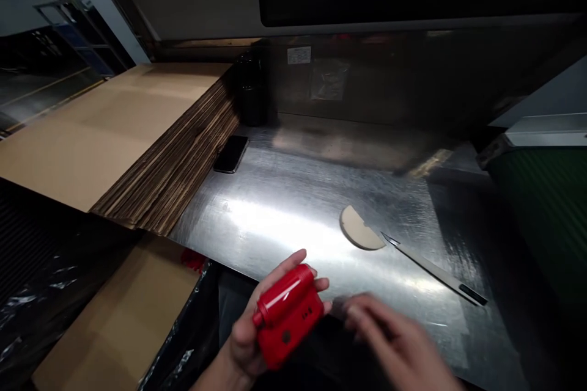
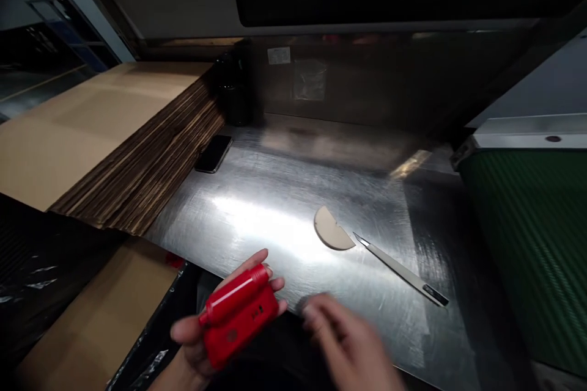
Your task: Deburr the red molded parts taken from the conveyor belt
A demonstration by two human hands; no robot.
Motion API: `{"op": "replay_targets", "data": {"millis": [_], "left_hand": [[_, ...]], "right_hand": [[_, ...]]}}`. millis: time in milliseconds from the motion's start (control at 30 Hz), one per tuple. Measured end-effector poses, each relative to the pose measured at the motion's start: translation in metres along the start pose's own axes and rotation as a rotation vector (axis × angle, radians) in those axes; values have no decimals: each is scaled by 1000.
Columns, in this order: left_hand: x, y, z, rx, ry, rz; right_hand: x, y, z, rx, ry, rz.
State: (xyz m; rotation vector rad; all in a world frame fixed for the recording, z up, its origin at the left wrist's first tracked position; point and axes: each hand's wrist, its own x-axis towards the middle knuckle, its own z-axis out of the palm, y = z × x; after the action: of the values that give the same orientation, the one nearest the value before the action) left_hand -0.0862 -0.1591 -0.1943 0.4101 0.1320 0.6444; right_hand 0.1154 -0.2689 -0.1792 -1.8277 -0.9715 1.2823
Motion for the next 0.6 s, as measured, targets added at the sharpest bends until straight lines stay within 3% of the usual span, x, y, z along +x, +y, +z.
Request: {"op": "replay_targets", "data": {"millis": [67,133,233,333,533,600], "left_hand": [[4,3,-2,-94,-61,10],[7,3,-7,-101,-94,-2],[9,1,-13,-14,-64,-39],[9,-1,-16,63,-28,-61],[7,1,-15,147,70,-48],[7,2,-14,146,102,-42]], "right_hand": [[14,8,-49,-355,463,55],[33,20,-89,-627,687,-18],[58,38,-122,-708,574,-16],[67,42,-125,-734,515,-6],[38,40,-119,-882,735,130],[25,51,-120,-862,813,44]]}}
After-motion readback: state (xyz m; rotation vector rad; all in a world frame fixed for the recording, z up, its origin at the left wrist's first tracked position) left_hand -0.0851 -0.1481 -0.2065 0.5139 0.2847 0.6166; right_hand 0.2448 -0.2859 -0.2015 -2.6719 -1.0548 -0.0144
